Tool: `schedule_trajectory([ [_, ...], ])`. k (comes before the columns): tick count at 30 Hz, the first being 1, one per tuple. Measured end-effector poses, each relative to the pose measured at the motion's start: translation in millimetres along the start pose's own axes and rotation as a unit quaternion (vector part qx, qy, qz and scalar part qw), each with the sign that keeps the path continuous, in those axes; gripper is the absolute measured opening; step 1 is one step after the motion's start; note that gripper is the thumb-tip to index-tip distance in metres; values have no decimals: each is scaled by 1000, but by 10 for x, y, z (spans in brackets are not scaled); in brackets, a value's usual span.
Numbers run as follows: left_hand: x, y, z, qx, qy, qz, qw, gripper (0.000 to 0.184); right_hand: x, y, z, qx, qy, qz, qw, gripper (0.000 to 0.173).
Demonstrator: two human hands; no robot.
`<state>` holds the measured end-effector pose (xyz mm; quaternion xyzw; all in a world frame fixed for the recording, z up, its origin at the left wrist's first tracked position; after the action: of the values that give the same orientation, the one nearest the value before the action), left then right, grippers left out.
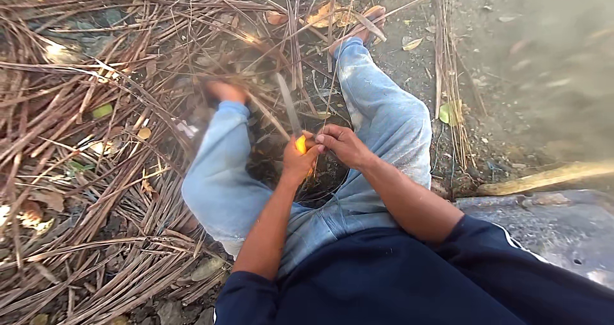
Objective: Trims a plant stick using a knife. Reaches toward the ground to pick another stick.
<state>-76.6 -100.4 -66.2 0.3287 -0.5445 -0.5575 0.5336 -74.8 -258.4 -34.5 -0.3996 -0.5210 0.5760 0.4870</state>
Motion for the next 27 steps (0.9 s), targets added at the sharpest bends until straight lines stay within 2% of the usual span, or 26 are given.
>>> schedule_trajectory([
  [4,-155,-2,-2,40,35,-159,986,38,-120,5,16,-22,33,19,999,28],
  [8,-289,-65,-70,59,24,-266,962,55,-231,-183,101,-29,51,59,996,39],
  [10,-231,-81,-66,115,2,-324,939,61,-231,-186,130,-41,54,55,996,43],
  [12,-119,-55,-15,190,-10,-397,898,64,-202,-154,152,-49,57,9,997,44],
  [16,-1,-25,51,275,-34,-466,840,62,-106,-98,201,-16,38,-201,979,40],
  [20,-79,64,14,286,1,-506,814,61,-70,-115,253,30,12,-301,953,28],
  [22,-61,131,52,295,-9,-528,796,60,-68,-116,261,42,-1,-346,937,25],
  [23,-59,183,62,300,-14,-536,789,59,-68,-128,265,46,-4,-371,928,31],
  [27,-271,268,-43,206,13,-541,815,64,-80,-135,314,48,-38,-399,915,40],
])
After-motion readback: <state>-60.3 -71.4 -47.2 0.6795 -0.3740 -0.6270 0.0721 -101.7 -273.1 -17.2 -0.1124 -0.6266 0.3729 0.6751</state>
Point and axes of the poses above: each hand's wrist, its own z-axis away from the middle knuckle, its own x-axis out of the palm, y = z × x, the point moved 3 cm from there along -z, towards the middle knuckle, and after that the axes turned 3 degrees about -z, right-handed, at the moved point
